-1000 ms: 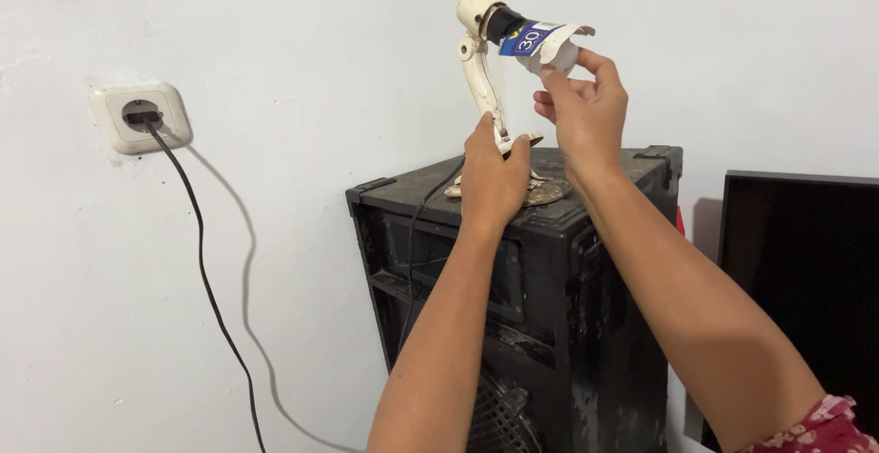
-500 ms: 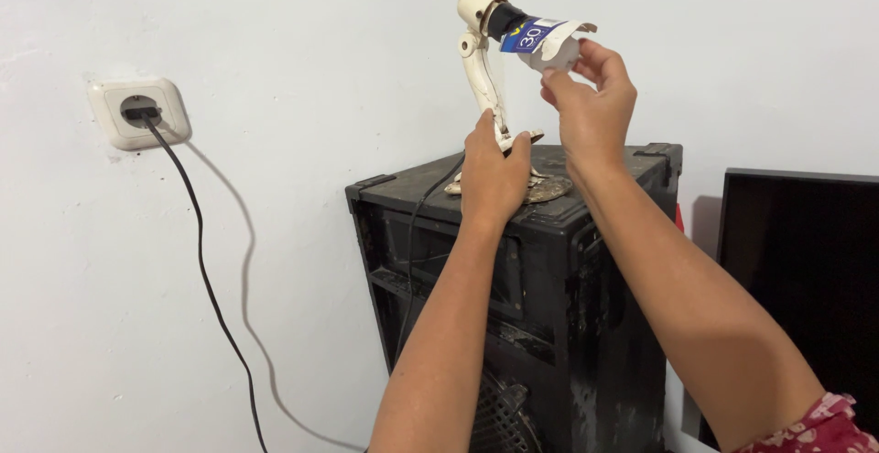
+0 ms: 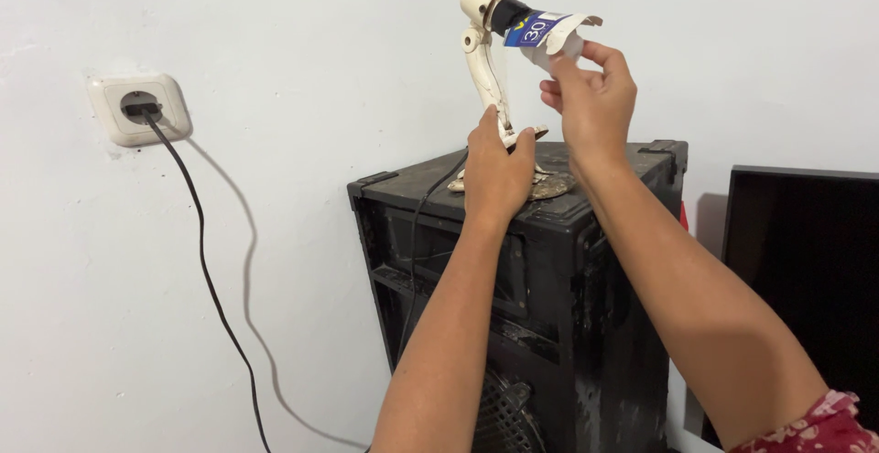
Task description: The person repeatedly picks up light bulbs from a desk and screws them into a clamp lamp to test if they light up. After testing, the bulbs are removed and placed back on the desk. This cycle is repeated with several different bulbs.
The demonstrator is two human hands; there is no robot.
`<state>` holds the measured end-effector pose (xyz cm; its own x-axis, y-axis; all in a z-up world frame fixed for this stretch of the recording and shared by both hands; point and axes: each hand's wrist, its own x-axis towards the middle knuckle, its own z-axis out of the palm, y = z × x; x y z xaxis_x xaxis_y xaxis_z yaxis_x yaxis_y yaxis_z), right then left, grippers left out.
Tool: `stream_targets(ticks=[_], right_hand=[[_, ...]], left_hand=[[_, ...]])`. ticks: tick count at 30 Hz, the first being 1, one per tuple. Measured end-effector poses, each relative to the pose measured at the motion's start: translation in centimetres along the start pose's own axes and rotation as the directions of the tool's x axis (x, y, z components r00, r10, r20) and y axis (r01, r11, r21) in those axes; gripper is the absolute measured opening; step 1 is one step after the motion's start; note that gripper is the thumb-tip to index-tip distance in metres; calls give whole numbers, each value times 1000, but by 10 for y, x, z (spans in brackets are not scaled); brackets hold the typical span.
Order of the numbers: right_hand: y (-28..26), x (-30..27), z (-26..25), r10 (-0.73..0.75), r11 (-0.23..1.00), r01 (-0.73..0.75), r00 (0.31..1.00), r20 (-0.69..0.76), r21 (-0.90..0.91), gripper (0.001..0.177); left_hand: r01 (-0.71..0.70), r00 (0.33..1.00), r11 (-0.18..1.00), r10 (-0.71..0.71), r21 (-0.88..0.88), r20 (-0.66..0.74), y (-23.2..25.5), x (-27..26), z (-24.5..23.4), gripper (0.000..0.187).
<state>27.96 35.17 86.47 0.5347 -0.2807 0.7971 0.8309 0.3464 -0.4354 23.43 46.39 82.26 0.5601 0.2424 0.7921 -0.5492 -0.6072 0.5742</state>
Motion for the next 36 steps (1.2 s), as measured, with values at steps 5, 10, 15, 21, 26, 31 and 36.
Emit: stream_targets(ticks=[5, 10, 15, 21, 26, 31, 36], right_hand=[[-15, -8, 8, 12, 1000, -12, 1000, -3, -26, 38], [3, 0, 1, -162, 976, 158, 987, -17, -147, 31], [-5, -6, 4, -219, 966, 218, 976, 6, -140, 33], [3, -3, -2, -281, 942, 288, 958, 63, -174, 42], [-14, -8, 7, -61, 993, 59, 998, -12, -99, 38], [-9, -7, 7, -101, 992, 99, 995, -22, -83, 36], [-9, -7, 4, -14, 999, 14, 1000, 1, -43, 38]], left_hand=[[-1, 1000, 1000, 1, 14, 0, -2, 1, 1, 73], [-7, 1000, 1000, 7, 28, 6, -2, 1, 1, 73], [-6, 1000, 1000, 6, 3, -1, -1, 1, 0, 73], [12, 1000, 1000, -12, 11, 16, 0, 0, -1, 74], [19, 1000, 1000, -19, 9, 12, 4, -2, -3, 74], [19, 1000, 1000, -19, 13, 15, 2, 0, -3, 74], [45, 998, 999, -45, 22, 36, 5, -1, -4, 74]])
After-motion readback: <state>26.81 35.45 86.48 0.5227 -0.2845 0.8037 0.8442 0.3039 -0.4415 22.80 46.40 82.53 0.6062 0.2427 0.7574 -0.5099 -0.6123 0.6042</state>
